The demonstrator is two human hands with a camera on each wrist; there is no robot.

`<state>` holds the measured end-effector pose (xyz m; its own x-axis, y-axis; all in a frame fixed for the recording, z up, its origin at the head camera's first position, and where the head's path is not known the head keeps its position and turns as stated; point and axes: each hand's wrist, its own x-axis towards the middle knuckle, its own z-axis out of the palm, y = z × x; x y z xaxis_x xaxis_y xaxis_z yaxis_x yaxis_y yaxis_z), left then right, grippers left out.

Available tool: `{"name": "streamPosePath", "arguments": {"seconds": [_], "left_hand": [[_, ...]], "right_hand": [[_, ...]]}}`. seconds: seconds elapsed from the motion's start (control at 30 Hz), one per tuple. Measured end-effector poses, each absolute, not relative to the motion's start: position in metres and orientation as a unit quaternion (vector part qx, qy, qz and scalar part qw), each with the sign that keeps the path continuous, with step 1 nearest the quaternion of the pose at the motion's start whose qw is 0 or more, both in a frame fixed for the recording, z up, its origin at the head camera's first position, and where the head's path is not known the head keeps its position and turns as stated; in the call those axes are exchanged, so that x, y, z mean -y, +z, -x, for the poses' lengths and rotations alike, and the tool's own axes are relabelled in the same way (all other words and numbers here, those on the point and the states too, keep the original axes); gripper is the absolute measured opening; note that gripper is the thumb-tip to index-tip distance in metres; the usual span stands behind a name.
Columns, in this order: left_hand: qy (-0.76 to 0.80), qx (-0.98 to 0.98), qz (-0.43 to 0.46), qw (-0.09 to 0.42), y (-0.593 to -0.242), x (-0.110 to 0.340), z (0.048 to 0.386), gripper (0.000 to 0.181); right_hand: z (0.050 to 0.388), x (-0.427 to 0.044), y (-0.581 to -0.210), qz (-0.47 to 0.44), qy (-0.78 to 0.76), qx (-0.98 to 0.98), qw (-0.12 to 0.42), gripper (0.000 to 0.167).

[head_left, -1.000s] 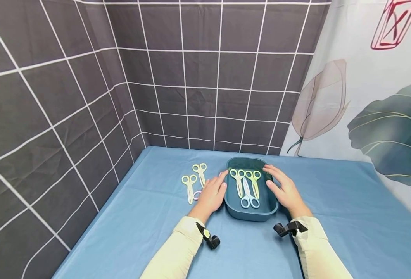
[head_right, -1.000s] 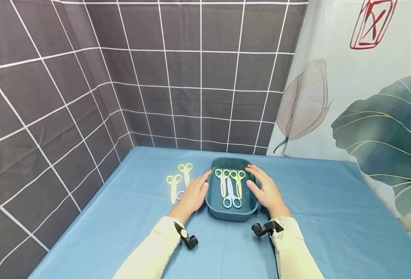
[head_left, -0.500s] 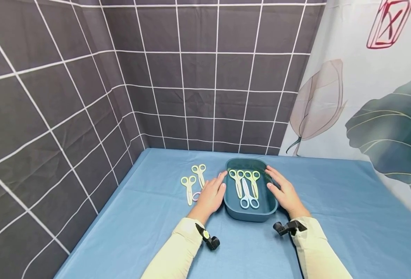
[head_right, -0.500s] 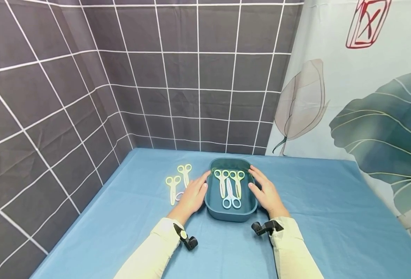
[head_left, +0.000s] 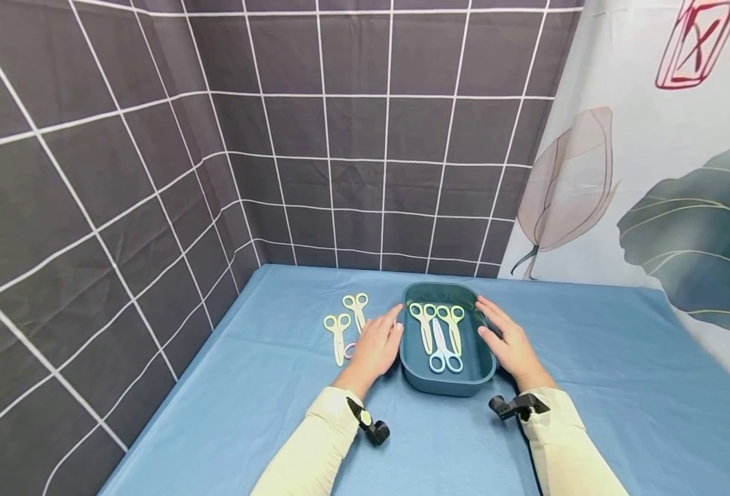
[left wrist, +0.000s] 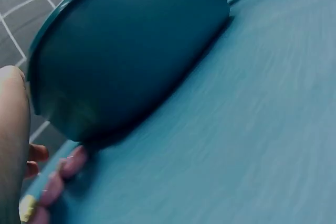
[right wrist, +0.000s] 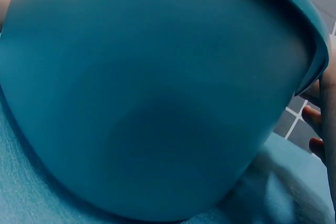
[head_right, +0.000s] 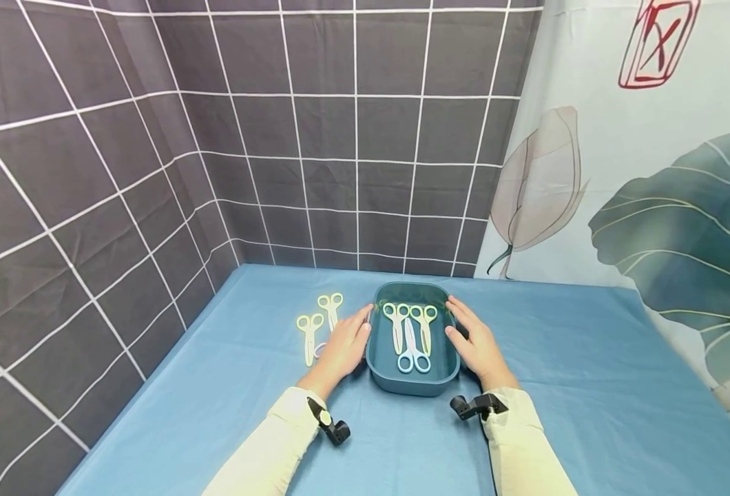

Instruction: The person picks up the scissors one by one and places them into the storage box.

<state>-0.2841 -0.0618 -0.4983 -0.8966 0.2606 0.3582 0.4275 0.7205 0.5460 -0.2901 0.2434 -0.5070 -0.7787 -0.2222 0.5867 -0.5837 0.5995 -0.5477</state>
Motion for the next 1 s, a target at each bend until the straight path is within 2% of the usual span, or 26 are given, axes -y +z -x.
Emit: {"name": "streamPosePath", "arguments": {"seconds": [0.17, 0.33, 0.47, 0.6, 0.77, 1.0], "left_hand": [[-0.338, 0.919, 0.122, 0.161, -0.486, 0.076, 0.291, 0.046], [-0.298, 0.933, 0.020, 0.202, -0.480, 0.096, 0.295, 0.041], [-0.268, 0.947, -0.079, 0.160, -0.482, 0.112, 0.296, 0.048], [-0.266, 0.947, -0.133, 0.118, -0.484, 0.126, 0.295, 0.057], [-0.276, 0.942, -0.142, 0.125, -0.480, 0.130, 0.294, 0.057], [-0.247, 0.957, -0.133, 0.079, -0.478, 0.133, 0.293, 0.055]], "right_hand": [[0.292, -0.243, -0.507, -0.232, 0.391, 0.858, 0.238, 0.048], [0.291, -0.244, -0.507, -0.223, 0.394, 0.860, 0.235, 0.048], [0.290, -0.243, -0.507, -0.218, 0.394, 0.863, 0.230, 0.047], [0.290, -0.242, -0.506, -0.219, 0.396, 0.861, 0.231, 0.046], [0.290, -0.243, -0.508, -0.217, 0.399, 0.861, 0.229, 0.046], [0.289, -0.242, -0.507, -0.216, 0.404, 0.859, 0.229, 0.045]]}}
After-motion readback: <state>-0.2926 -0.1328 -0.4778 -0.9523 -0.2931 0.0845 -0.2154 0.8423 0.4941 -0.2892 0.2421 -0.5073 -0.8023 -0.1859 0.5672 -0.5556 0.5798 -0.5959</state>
